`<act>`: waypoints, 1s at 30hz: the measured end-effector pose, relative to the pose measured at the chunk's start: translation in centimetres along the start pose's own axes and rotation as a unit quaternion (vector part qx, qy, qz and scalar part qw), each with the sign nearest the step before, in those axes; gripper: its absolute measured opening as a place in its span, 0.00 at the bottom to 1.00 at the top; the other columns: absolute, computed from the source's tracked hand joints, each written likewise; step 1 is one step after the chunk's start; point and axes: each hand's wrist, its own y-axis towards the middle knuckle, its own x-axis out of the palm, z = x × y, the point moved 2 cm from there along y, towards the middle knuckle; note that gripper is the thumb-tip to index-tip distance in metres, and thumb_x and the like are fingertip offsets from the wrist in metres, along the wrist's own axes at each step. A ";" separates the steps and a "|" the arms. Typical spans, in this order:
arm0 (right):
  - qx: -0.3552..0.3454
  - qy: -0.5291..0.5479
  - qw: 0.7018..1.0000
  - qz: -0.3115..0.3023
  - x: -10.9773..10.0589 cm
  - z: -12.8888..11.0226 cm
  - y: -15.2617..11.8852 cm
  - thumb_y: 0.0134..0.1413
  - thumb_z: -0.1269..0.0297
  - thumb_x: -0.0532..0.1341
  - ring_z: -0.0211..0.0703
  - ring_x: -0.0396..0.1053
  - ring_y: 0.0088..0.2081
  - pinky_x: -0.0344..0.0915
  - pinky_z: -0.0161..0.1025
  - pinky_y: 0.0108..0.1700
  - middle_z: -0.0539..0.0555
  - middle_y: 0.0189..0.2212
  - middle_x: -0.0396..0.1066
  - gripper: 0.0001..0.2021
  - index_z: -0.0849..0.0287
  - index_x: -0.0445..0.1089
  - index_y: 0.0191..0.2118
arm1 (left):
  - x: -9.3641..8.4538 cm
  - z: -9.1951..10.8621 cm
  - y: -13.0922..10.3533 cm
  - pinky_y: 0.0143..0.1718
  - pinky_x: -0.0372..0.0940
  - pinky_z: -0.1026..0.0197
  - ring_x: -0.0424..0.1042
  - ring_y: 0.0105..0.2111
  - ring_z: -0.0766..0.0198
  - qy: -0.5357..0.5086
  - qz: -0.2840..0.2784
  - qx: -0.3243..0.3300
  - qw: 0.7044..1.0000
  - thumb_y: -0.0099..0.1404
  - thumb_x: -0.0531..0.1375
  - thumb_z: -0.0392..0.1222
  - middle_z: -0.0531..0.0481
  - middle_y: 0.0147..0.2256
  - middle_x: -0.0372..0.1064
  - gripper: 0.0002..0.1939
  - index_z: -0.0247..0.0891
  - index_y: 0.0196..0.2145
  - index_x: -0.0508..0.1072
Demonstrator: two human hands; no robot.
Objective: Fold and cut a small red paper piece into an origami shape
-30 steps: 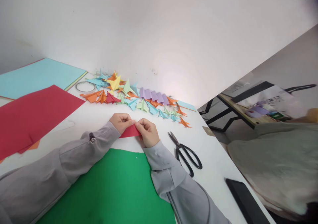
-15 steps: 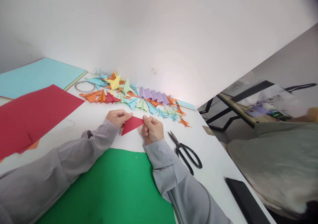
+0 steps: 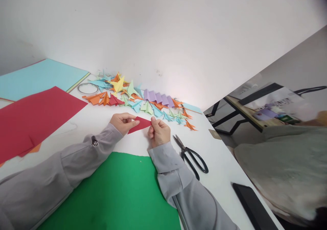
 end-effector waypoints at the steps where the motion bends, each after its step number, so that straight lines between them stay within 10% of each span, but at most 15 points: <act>1: 0.004 -0.002 1.000 0.002 0.0 0.0 0.0 0.34 0.52 0.68 0.27 0.50 0.07 0.43 0.28 0.09 0.43 0.06 0.59 0.21 0.59 0.58 0.15 | 0.0 0.2 -0.1 0.15 0.50 0.67 0.52 0.14 0.75 0.001 -0.004 -0.013 1.000 0.45 0.65 0.42 0.60 0.13 0.55 0.09 0.33 0.23 0.74; 9: 0.025 0.010 0.999 -0.020 0.0 0.1 0.0 0.28 0.61 0.71 0.31 0.61 0.11 0.56 0.28 0.12 0.49 0.15 0.71 0.15 0.61 0.64 0.20 | 0.0 1.2 -0.2 0.12 0.59 0.67 0.66 0.16 0.70 -0.080 -0.038 -0.106 0.990 0.48 0.61 0.43 0.48 0.25 0.71 0.15 0.29 0.33 0.75; 23: 0.024 -0.042 0.996 -0.077 0.6 0.1 -0.5 0.34 0.56 0.68 0.33 0.61 0.11 0.56 0.29 0.12 0.46 0.11 0.67 0.16 0.61 0.66 0.27 | 0.3 0.1 -0.4 0.13 0.63 0.68 0.67 0.18 0.70 -0.077 -0.057 -0.050 0.994 0.44 0.64 0.36 0.54 0.21 0.67 0.26 0.28 0.44 0.72; 30: 0.001 -0.090 0.988 -0.128 1.0 0.0 -0.9 0.32 0.55 0.69 0.30 0.60 0.11 0.55 0.28 0.13 0.45 0.10 0.66 0.17 0.61 0.64 0.19 | 0.4 0.4 -0.5 0.13 0.64 0.67 0.67 0.13 0.67 -0.057 -0.108 -0.130 0.984 0.42 0.66 0.34 0.57 0.15 0.67 0.41 0.25 0.55 0.61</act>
